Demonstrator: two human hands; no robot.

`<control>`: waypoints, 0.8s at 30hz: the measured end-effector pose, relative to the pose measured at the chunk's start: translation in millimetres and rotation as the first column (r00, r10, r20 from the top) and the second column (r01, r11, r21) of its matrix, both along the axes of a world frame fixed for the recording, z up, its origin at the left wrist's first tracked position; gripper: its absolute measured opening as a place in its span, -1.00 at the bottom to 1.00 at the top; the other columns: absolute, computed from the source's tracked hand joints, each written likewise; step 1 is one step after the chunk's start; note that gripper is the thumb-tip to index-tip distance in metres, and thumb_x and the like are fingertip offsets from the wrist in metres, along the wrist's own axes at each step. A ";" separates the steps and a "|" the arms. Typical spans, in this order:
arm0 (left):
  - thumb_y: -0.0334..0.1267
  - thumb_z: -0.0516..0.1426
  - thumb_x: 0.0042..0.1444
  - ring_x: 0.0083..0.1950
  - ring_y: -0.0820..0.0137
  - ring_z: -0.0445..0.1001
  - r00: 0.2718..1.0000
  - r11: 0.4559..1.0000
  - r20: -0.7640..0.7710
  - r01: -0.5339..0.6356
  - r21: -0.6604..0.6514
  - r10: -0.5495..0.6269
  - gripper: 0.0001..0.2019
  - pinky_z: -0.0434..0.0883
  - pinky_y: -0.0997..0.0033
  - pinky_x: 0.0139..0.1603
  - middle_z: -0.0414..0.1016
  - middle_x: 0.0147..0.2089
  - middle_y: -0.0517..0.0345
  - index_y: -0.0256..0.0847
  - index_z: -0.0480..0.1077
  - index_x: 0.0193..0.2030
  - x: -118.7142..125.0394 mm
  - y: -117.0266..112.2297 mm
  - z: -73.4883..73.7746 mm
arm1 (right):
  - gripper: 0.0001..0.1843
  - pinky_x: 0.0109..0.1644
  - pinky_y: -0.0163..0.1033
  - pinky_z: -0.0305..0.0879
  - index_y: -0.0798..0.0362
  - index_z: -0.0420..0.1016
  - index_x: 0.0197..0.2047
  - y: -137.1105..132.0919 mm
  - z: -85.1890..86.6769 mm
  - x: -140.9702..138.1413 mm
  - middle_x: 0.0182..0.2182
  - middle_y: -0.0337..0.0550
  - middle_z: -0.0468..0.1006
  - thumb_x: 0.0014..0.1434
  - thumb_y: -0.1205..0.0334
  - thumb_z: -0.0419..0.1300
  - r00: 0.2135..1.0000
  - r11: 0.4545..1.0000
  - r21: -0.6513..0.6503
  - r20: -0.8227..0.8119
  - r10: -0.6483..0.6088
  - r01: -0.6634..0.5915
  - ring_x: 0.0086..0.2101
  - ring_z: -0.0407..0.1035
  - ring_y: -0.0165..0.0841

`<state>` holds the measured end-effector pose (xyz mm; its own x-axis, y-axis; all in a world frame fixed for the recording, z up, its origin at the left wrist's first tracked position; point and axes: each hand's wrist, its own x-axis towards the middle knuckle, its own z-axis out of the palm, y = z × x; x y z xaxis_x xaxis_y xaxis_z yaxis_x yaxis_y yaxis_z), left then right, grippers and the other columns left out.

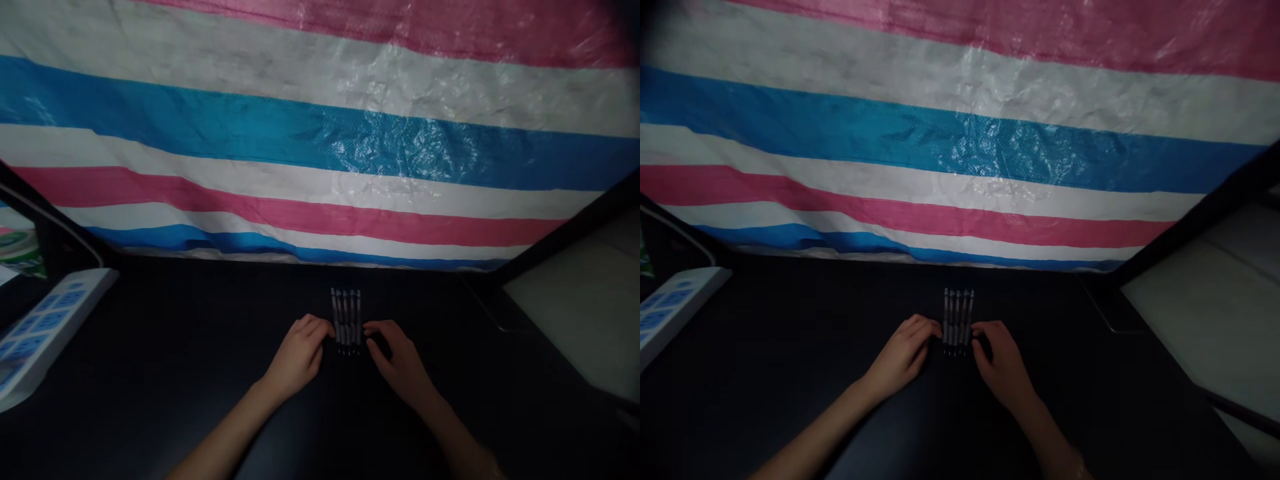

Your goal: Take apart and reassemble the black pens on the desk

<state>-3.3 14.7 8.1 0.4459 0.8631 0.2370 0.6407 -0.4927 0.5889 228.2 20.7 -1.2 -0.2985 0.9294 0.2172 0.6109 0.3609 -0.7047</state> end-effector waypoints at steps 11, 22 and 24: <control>-0.63 -0.06 0.03 0.07 0.17 0.34 1.000 1.000 0.011 0.016 -0.012 -0.016 -0.50 0.34 0.07 0.07 0.45 0.06 0.01 -0.15 0.32 0.06 2.7 -2.2 -2.4 | -0.75 0.01 -0.05 0.37 0.03 0.41 -0.04 1.6 4.0 -0.1 -0.15 -0.05 0.49 0.26 0.34 0.01 1.000 1.000 0.006 0.006 0.003 -0.003 -0.10 0.40 -0.23; -0.63 -0.04 0.03 0.25 0.12 0.24 1.000 1.000 -0.008 -0.002 0.016 0.002 -0.41 0.28 -0.09 0.18 0.36 0.24 0.00 -0.12 0.28 0.19 1.9 -3.8 -10.8 | -0.73 0.02 -0.02 0.37 0.01 0.39 0.00 1.6 2.0 0.8 -0.13 -0.04 0.50 0.27 0.35 -0.01 1.000 1.000 0.024 0.005 0.009 -0.009 -0.08 0.41 -0.22; -0.62 -0.04 0.04 0.25 0.11 0.23 1.000 1.000 -0.022 -0.003 0.020 0.003 -0.42 0.27 -0.07 0.19 0.35 0.25 -0.01 -0.13 0.27 0.20 1.9 -4.2 -10.6 | -0.73 0.02 -0.03 0.37 0.01 0.38 0.00 1.2 2.1 0.6 -0.12 -0.04 0.49 0.27 0.35 -0.01 1.000 1.000 0.021 0.010 0.006 -0.006 -0.08 0.40 -0.22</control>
<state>-1.3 10.6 -2.5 0.4485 0.8597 0.2443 0.6547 -0.5021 0.5649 228.9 21.9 0.9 -0.3062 0.9229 0.2335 0.6154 0.3791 -0.6910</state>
